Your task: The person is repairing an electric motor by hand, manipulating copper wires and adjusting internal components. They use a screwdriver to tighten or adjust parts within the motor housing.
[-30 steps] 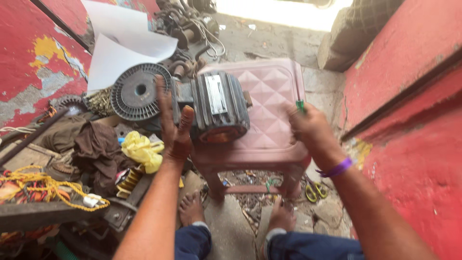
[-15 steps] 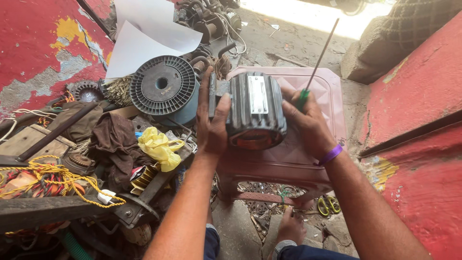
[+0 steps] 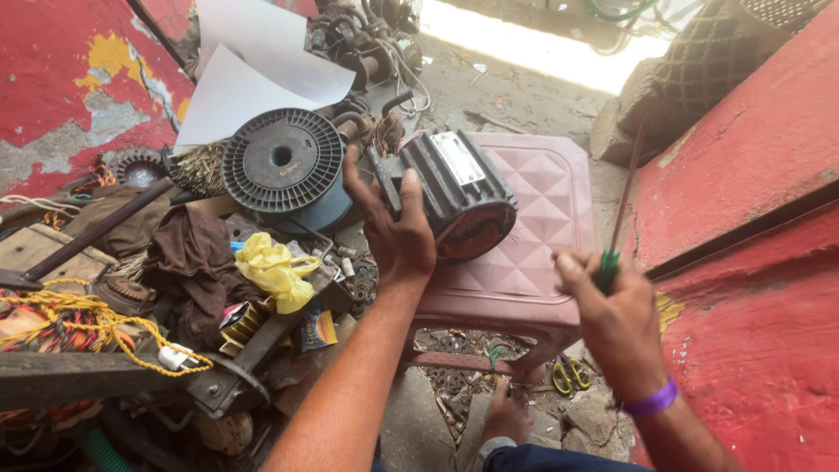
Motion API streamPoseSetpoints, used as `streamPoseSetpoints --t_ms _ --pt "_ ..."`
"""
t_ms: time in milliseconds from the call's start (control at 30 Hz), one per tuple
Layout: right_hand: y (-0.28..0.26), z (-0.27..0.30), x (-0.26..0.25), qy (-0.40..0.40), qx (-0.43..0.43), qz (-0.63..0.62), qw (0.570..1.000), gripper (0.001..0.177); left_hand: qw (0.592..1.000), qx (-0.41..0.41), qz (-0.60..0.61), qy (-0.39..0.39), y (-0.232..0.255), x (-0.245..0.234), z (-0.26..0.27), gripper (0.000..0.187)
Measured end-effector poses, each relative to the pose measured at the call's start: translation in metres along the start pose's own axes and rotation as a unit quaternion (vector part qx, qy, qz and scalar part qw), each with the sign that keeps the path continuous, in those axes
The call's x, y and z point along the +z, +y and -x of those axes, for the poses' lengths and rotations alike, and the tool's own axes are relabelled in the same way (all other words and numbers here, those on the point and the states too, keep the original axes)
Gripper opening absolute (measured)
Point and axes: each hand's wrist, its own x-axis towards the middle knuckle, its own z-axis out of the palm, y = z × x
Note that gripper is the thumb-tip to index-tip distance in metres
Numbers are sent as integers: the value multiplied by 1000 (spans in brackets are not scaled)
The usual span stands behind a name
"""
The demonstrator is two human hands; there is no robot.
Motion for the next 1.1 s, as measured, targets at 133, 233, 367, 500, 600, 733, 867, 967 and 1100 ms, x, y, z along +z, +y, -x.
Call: streamPoseSetpoints --t_ms 133,233,367,500,600,733,867,967,1100 --pt "12 23 9 -53 15 -98 994 26 999 -52 -7 13 1 3 3 73" --pt "18 32 11 -62 -20 -1 998 28 1000 5 -11 22 -4 4 3 66" --pt "23 17 13 -78 31 -110 990 16 999 -39 -2 20 -8 3 -6 61" --pt "27 7 12 -85 93 -195 973 8 993 -102 -47 32 -3 1 -30 61" --pt "36 -5 14 -115 64 -254 958 14 986 -166 13 10 -1 -3 -49 71" --pt "40 -13 22 -169 32 -294 940 17 972 -232 34 -13 3 -3 -58 89" --pt "40 -19 33 -204 -8 -317 926 17 972 -235 29 -16 1 -1 -63 93" --pt "43 -22 42 -173 -199 -136 955 20 974 -228 14 -14 -1 0 -63 91" --pt "43 -28 58 -124 -313 151 930 51 974 -212 60 -48 1 -4 -60 83"
